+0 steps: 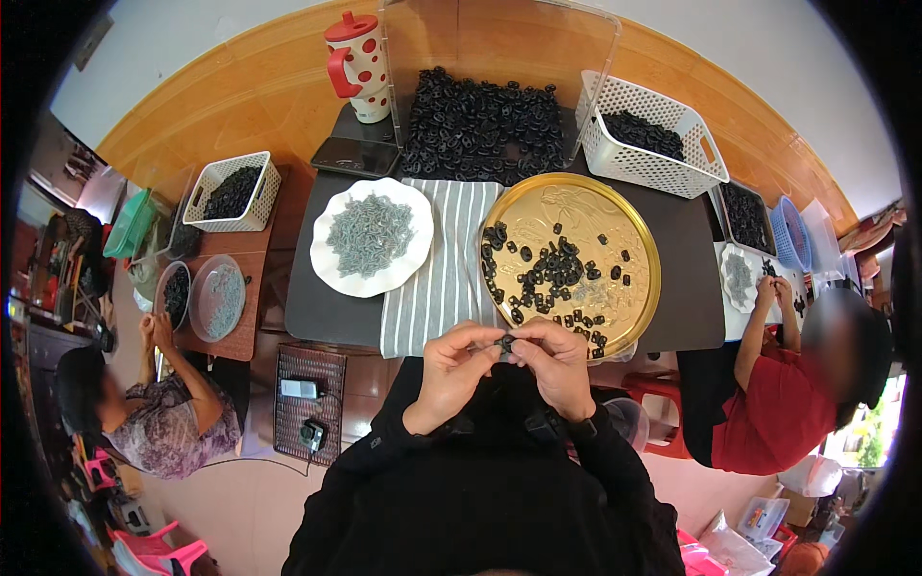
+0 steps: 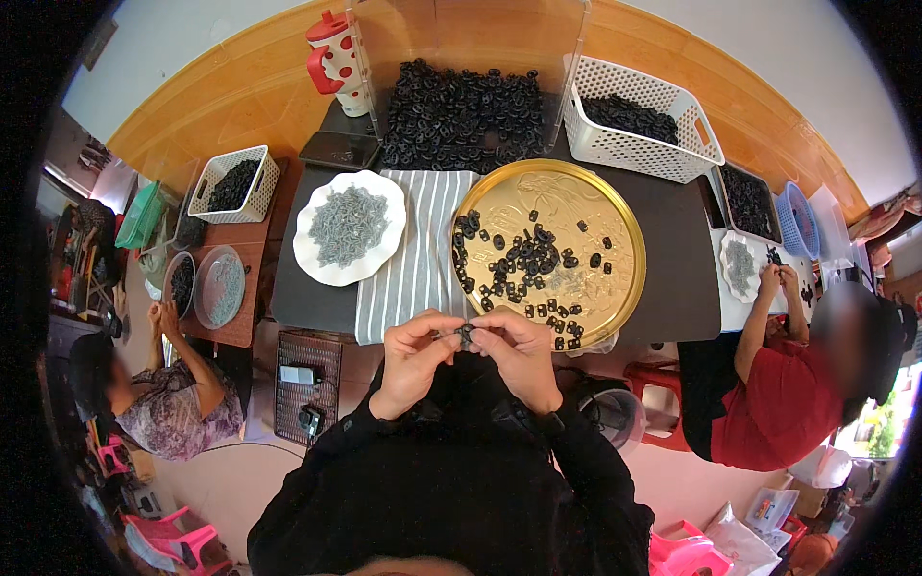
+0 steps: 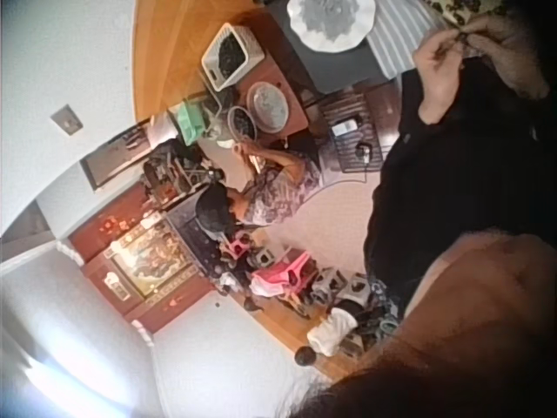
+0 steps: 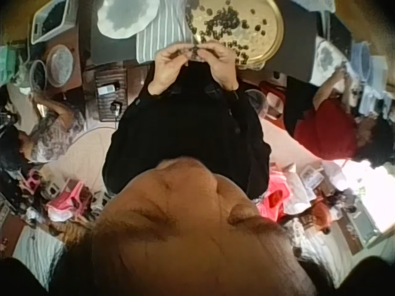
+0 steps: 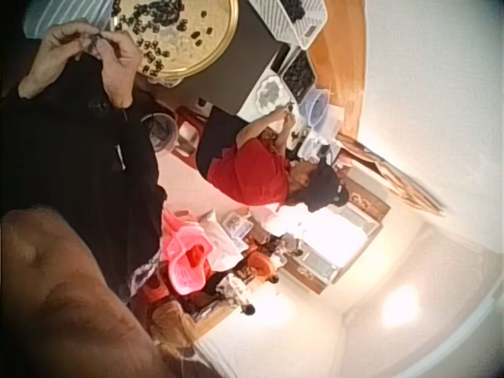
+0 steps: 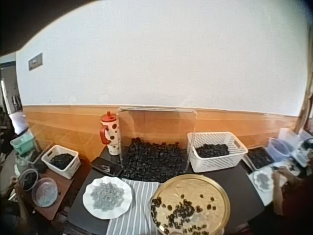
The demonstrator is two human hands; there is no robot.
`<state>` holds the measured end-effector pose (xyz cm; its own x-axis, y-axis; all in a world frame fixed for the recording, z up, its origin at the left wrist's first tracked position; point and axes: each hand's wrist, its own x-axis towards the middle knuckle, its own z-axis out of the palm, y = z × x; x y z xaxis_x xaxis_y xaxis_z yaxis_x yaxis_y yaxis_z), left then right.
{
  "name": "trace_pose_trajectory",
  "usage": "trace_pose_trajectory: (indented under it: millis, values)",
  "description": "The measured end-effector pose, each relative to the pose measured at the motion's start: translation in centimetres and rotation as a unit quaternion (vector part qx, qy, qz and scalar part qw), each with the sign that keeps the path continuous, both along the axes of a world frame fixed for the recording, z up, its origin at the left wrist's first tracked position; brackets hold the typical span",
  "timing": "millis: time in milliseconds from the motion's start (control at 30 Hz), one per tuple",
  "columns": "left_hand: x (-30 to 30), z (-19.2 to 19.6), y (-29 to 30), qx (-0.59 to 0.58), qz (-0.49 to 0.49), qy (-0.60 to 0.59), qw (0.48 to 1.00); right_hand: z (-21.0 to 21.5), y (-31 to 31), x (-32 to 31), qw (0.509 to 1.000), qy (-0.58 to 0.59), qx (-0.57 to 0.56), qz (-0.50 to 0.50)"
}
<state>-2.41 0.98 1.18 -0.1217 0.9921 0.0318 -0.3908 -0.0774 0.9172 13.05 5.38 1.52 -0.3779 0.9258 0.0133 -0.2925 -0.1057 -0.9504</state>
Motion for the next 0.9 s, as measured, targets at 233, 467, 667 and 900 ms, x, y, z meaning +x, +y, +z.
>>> trace_pose_trajectory:
  millis: [233,467,667,900]
  values:
    - [0.1,-0.1,0.0,-0.006,0.001,-0.039,0.999,-0.1,0.1,-0.1,1.000,0.015,-0.002,0.016]
    - [0.6,-0.2,-0.1,0.007,0.022,-0.046,0.999,-0.3,-0.4,-0.3,0.999,0.035,-0.016,0.002]
    - [0.2,-0.1,-0.2,0.022,0.000,-0.027,0.999,-0.3,-0.3,0.1,0.999,0.023,0.022,0.002]
    - [-0.7,0.2,-0.1,0.015,-0.058,-0.010,0.998,0.2,0.3,0.8,0.998,-0.009,0.035,0.042]
